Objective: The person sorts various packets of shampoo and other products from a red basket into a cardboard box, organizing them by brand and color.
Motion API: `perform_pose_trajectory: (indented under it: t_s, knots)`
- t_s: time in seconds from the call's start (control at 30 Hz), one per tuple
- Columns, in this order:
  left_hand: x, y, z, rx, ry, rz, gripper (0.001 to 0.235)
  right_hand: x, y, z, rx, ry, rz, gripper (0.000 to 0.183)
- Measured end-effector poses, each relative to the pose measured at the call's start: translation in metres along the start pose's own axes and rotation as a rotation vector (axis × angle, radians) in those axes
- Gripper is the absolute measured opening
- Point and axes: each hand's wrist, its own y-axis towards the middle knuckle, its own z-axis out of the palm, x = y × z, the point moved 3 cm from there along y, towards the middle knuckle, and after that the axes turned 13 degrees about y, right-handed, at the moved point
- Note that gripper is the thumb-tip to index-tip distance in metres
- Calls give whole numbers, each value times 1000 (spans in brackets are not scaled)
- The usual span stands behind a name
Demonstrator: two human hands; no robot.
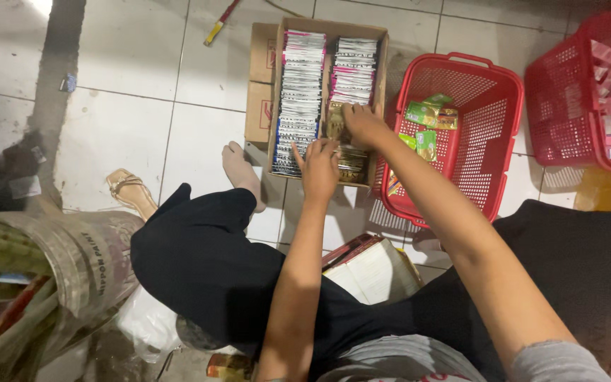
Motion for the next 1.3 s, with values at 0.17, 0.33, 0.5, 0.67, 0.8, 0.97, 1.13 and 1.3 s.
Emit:
perform_pose_trajectory:
  t_s: [0.17,0.33,0.5,0.67,0.8,0.97,1.13,1.3]
  knots:
    - [1,1,2,-10,-57,-63,47,18,-24,8,-94,-37,-20,89]
    - [1,4,4,2,-85,-80,61,10,-19,23,-31,329,47,112]
    - [-3,4,0,36,-147,-96,72,14,-26,38,-162,376,-9,95]
    - [-5,5,-8,69,20,-126,94,28,-33,29,-312,478,29,90]
    - [-6,5,-3,46,20,-128,98,44,-29,33,-164,380,46,68]
    - [-1,5,8,38,83,-131,89,52,-22,34,-93,336,63,66]
    - [2,9,17,169,150,-168,77,47,-28,28,-171,343,15,65]
    - [-4,10,13,178,151,-125,70,34,-33,44,-183,339,149,67]
